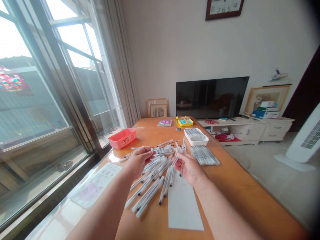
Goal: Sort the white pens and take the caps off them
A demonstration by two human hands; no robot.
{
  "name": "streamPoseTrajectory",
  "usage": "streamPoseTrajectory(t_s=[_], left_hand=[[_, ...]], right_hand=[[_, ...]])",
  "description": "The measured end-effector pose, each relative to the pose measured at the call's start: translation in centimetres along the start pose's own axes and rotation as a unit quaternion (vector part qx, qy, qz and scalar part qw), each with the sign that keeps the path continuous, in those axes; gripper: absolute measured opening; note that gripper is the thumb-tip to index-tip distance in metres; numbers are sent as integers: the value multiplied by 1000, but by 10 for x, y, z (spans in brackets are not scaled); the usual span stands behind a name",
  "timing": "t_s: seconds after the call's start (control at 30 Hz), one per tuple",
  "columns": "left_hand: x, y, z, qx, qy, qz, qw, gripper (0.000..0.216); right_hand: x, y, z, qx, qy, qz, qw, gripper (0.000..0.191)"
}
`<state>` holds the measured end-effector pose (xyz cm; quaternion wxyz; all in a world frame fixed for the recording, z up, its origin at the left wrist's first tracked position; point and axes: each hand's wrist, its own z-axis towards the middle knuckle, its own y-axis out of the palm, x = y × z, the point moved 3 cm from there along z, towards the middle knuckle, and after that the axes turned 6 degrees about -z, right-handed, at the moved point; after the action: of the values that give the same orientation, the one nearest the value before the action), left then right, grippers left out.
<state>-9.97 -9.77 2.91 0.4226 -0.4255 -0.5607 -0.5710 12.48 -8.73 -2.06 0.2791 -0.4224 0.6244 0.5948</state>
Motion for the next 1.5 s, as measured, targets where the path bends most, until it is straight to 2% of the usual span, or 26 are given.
streamPoseTrajectory(t_s=[0.1, 0.2, 0.37, 0.5, 0.63, 0.73, 0.8, 0.93, 1.13, 1.23, 1.5], left_hand=[[-9, 18, -25, -28, -40, -64, 997, 31], [-23, 28, -38, -56, -77, -107, 990, 27], [-37, 32, -43, -85, -113, -123, 982, 25], [-38, 32, -45, -95, -120, -108, 982, 26], [-38, 34, -47, -97, -125, -136, 978, 37], [-39, 35, -48, -100, -130, -153, 974, 32], [-39, 35, -48, -89, -133, -156, 975, 25], [-40, 31, -45, -26, -130, -158, 979, 15], [-44, 27, -41, 29, -123, -199, 972, 10], [-46, 27, -41, 39, -123, -206, 970, 11], [-48, 29, -43, 18, -132, -207, 969, 12]], right_hand=[[-7, 3, -3, -12, -26, 27, 999, 25], [-12, 6, -5, -16, -40, 37, 998, 27], [-16, 9, -9, -23, -69, 29, 997, 29], [-15, 11, -11, -20, -81, 5, 996, 30], [-15, 10, -11, -9, -82, 2, 997, 30], [-14, 8, -11, 3, -80, 5, 997, 30], [-14, 7, -12, 6, -77, 4, 997, 30], [-14, 8, -13, 7, -76, 3, 997, 32], [-15, 13, -15, 10, -91, -14, 996, 34], [-13, 19, -18, 3, -106, -38, 994, 35], [-11, 29, -24, 4, -135, -83, 987, 38]])
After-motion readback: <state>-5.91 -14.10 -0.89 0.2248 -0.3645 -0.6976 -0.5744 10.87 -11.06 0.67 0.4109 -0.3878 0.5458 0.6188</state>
